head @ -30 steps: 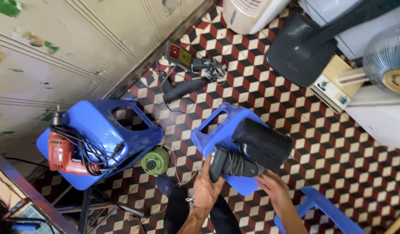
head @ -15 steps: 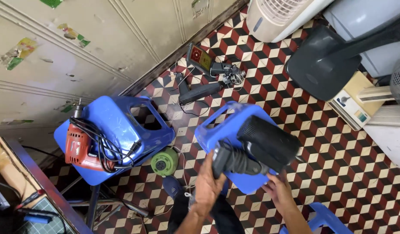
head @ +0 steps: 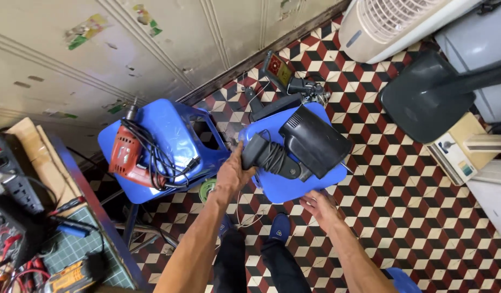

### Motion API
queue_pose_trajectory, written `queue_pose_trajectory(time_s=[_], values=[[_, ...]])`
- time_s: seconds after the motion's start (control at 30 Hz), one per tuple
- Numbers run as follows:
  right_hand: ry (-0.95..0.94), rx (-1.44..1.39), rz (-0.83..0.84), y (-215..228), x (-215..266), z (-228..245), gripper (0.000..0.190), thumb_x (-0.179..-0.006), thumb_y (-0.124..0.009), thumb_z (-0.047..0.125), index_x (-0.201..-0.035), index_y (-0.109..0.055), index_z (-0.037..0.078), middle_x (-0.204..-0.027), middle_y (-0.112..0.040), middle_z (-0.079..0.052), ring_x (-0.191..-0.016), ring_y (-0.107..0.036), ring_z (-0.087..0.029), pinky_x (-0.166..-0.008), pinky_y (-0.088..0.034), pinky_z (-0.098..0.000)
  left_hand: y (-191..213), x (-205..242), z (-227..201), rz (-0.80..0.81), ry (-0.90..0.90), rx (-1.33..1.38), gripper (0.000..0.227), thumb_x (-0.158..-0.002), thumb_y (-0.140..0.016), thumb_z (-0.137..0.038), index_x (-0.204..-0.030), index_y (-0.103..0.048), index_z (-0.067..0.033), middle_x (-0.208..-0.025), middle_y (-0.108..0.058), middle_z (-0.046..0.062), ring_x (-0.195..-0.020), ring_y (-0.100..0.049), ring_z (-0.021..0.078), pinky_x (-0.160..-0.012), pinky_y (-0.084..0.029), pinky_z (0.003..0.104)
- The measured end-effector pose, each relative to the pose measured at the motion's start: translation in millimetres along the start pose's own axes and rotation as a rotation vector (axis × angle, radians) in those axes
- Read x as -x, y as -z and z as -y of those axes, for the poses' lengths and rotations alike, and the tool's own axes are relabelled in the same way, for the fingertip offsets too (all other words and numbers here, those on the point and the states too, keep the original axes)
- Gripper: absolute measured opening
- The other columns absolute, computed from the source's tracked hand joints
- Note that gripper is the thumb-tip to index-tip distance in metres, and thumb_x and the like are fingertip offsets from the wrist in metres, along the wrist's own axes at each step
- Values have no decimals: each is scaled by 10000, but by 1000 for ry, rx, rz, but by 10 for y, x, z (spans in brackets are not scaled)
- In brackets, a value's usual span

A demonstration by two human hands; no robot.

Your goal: Repairing and testing a portable electronic searchlight by checking the battery and internal components.

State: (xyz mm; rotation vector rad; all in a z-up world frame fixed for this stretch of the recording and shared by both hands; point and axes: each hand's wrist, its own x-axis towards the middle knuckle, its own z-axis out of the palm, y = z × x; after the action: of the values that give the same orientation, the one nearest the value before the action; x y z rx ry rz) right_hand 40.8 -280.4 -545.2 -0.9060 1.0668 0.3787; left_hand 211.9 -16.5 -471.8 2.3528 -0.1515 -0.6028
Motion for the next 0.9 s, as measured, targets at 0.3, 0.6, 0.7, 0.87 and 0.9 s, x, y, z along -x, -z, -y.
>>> queue_pose_trajectory(time_s=[0.3, 0.6, 0.7, 0.87, 0.9], values=[[100, 236, 30, 120, 1195, -200, 854, -834, -657, 97, -1588, -259, 59, -1391, -559, -154, -1187, -655, -301, -1031, -553, -440, 654, 1623, -402, -200, 392, 248, 553, -994, -567, -265, -1521, -483, -119, -1034, -757, 250, -938, -760, 335, -857, -574, 379], [8, 635, 276, -137, 2143, -407, 632, -917, -616, 129, -1510, -424, 31, -1284, -672, -195, -1075, -730, -276, -942, -605, -388, 183, 4108, 90, -347, 536, 607, 405, -986, -567, -240, -1346, -652, -77, -1031, -830, 130, -932, -793, 162, -846, -588, 292], [12, 878, 387, -373, 2291, -388, 603, -924, -633, 119, -1493, -448, 48, -1253, -687, -145, -1047, -718, -220, -921, -598, -345, -178, 4597, 426, -423, 652, 681, 425, -992, -567, -285, -1336, -695, -72, -988, -851, 162, -908, -801, 192, -838, -582, 304], [94, 1086, 510, -841, 2497, -498, 616, -910, -622, 103, -1494, -437, 34, -1195, -720, -116, -997, -700, -192, -888, -581, -323, -600, 4920, 1063, -419, 883, 935, 642, -1024, -425, -524, -1395, -634, -43, -1029, -831, 207, -965, -789, 255, -867, -550, 329], [141, 1068, 546, -889, 2468, -603, 618, -909, -622, 128, -1492, -446, 27, -1202, -720, -129, -1017, -697, -200, -899, -577, -326, -648, 4925, 1144, -463, 936, 1032, 707, -1015, -432, -563, -1396, -614, 5, -1065, -803, 232, -984, -775, 308, -873, -553, 375]])
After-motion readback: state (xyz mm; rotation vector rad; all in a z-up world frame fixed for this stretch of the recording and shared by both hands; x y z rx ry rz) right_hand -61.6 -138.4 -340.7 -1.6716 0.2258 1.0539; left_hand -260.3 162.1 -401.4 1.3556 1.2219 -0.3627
